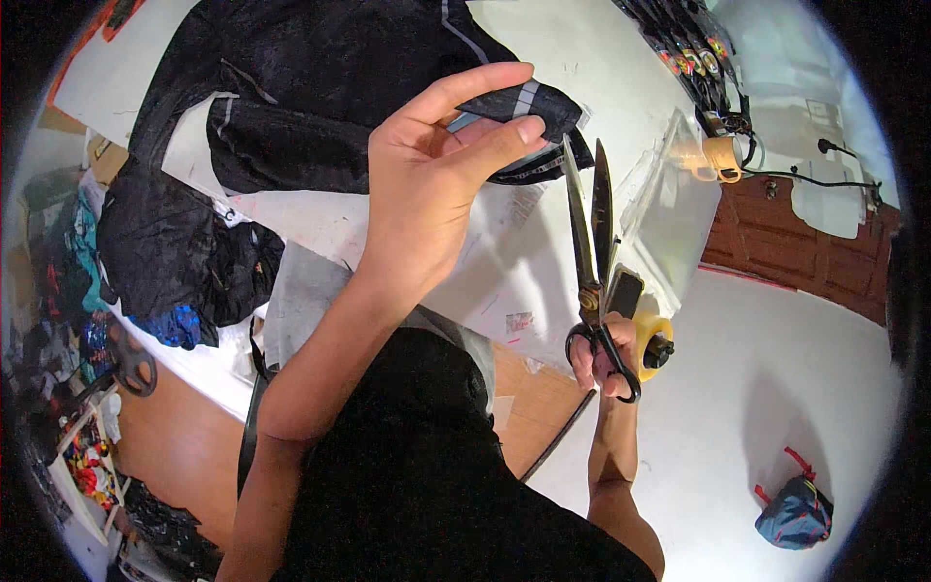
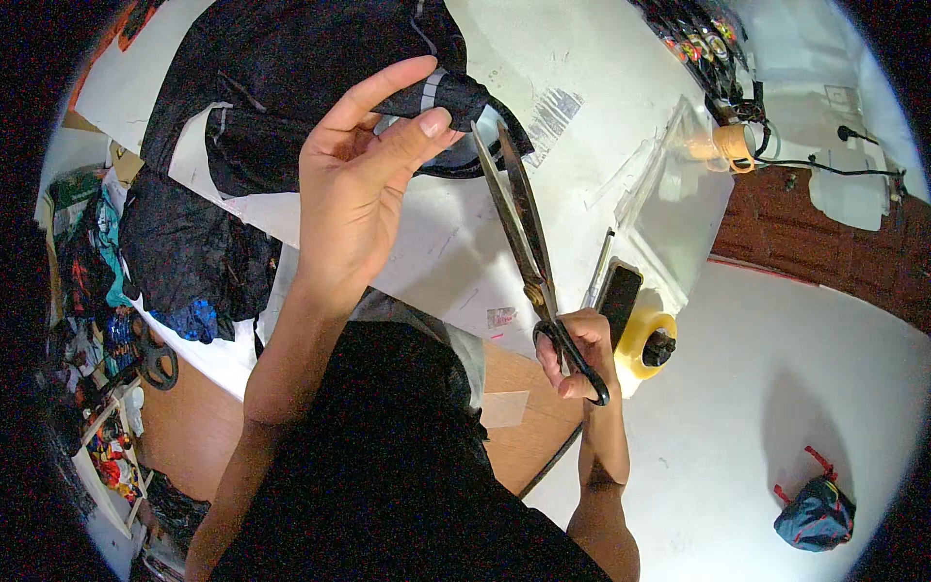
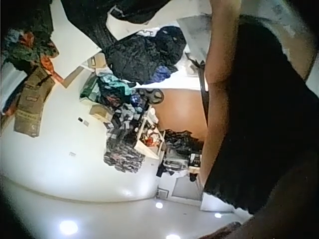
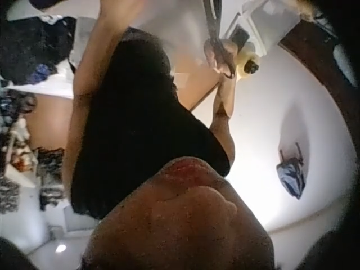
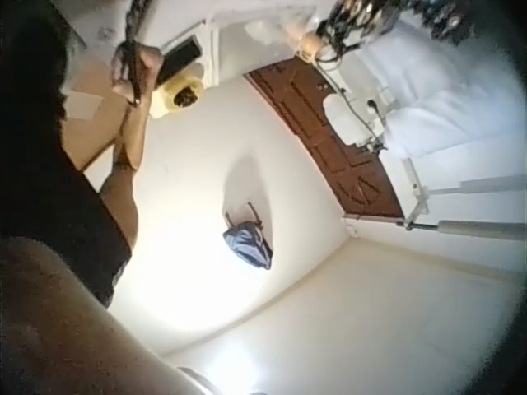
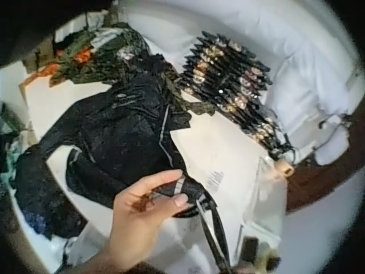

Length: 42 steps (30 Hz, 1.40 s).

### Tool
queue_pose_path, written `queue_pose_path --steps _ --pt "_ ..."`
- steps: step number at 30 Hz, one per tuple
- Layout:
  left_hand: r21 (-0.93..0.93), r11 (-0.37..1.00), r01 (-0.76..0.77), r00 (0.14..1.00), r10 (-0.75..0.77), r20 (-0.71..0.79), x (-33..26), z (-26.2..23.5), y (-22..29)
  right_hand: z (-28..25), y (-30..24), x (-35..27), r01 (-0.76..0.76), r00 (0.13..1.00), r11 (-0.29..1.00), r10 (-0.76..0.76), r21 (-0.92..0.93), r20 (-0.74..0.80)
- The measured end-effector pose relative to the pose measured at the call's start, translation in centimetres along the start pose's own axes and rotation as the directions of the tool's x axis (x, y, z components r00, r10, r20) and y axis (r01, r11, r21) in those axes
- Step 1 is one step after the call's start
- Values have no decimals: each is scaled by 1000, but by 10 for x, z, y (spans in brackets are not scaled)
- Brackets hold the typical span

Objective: Use scissors to carefully remove a tag or trim a specific section from the edge of a black garment.

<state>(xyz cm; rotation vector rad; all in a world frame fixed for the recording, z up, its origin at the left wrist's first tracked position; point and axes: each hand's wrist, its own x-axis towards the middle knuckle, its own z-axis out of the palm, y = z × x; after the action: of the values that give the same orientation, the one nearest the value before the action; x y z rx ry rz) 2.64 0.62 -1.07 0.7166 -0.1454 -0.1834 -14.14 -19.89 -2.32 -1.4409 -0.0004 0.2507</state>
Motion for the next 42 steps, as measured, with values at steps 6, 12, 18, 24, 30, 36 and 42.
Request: queue_pose_path --steps 6,12,18,24,30,36,42 --pt "-33 999 -1 1000 1 -8 -2 1 0 4 0 -2 -32 999 995 33 93 -7" --pt "-70 997 -19 1000 19 -3 -4 1 -1 4 3 -1 -37 999 989 34 142 24" --pt "-110 994 -22 1000 21 -15 -4 3 -3 11 8 5 -36 999 978 31 206 28" --pt "-220 974 -59 998 51 -42 -4 6 -5 19 14 9 -27 1000 939 22 342 20" --pt "-289 956 -39 998 26 -49 -4 9 -3 28 20 19 20 999 905 -30 425 17" --pt "-360 932 -48 999 49 -8 -3 10 -6 31 28 26 40 998 887 -59 461 28" --pt "-490 871 -29 998 1 -57 -3 13 -6 39 29 32 49 996 872 -77 488 36"
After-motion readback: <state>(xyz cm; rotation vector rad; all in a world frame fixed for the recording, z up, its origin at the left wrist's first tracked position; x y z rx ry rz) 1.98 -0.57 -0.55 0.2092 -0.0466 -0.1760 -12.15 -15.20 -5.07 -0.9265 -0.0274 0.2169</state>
